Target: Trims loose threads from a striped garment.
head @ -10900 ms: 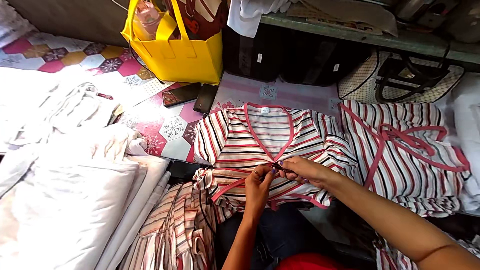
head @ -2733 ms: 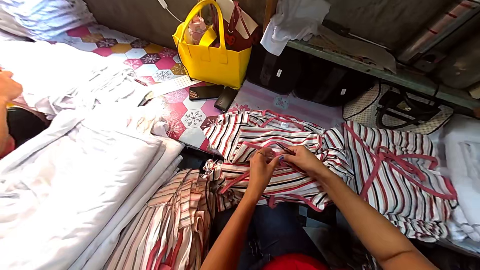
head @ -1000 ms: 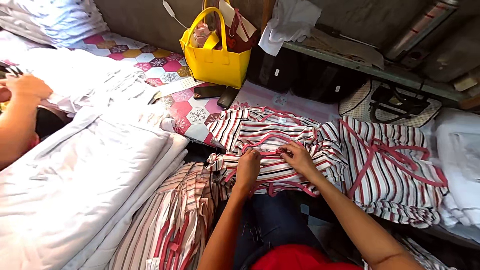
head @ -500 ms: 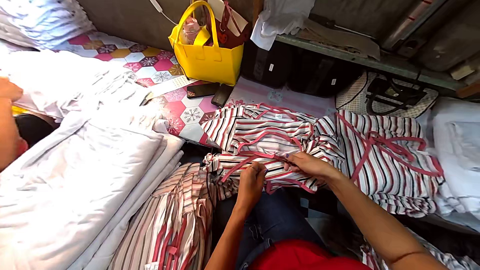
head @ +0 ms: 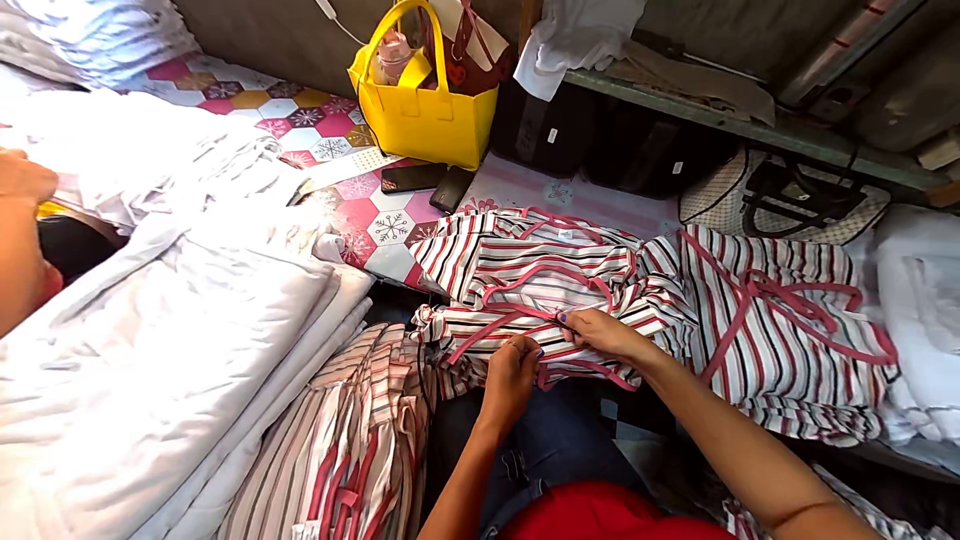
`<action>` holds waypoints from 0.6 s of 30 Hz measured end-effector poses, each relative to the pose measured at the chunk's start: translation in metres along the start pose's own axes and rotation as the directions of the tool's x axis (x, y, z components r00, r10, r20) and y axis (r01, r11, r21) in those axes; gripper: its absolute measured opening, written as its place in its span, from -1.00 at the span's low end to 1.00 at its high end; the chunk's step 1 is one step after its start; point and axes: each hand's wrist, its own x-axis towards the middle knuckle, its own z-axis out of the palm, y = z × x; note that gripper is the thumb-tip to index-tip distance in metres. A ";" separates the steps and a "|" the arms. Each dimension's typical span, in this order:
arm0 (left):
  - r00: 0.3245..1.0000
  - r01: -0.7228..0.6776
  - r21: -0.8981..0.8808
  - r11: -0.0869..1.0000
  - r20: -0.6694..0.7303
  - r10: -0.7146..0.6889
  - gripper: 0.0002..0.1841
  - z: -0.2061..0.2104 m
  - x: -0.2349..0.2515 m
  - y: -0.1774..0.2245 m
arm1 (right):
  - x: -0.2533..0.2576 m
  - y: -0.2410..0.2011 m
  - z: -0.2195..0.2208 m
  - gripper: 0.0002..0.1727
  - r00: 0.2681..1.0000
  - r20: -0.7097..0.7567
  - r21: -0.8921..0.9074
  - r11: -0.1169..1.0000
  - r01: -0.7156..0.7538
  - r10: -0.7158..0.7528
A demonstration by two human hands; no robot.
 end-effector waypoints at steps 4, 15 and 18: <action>0.999 -0.036 -0.014 0.999 -0.023 0.036 -0.87 0.000 0.003 -0.001 | 0.003 0.001 0.000 -0.46 1.000 -0.001 -0.017 1.000 0.004 -0.004; 0.891 0.083 0.580 0.811 0.322 -0.321 -0.72 -0.043 0.013 0.045 | -0.005 -0.007 0.008 -0.60 0.793 -0.299 -0.622 0.739 0.260 -0.530; 0.943 0.190 0.718 0.669 0.055 -0.327 -0.60 -0.037 0.058 0.042 | 0.018 -0.005 0.012 -0.73 0.799 -0.285 -0.683 0.697 0.218 -0.530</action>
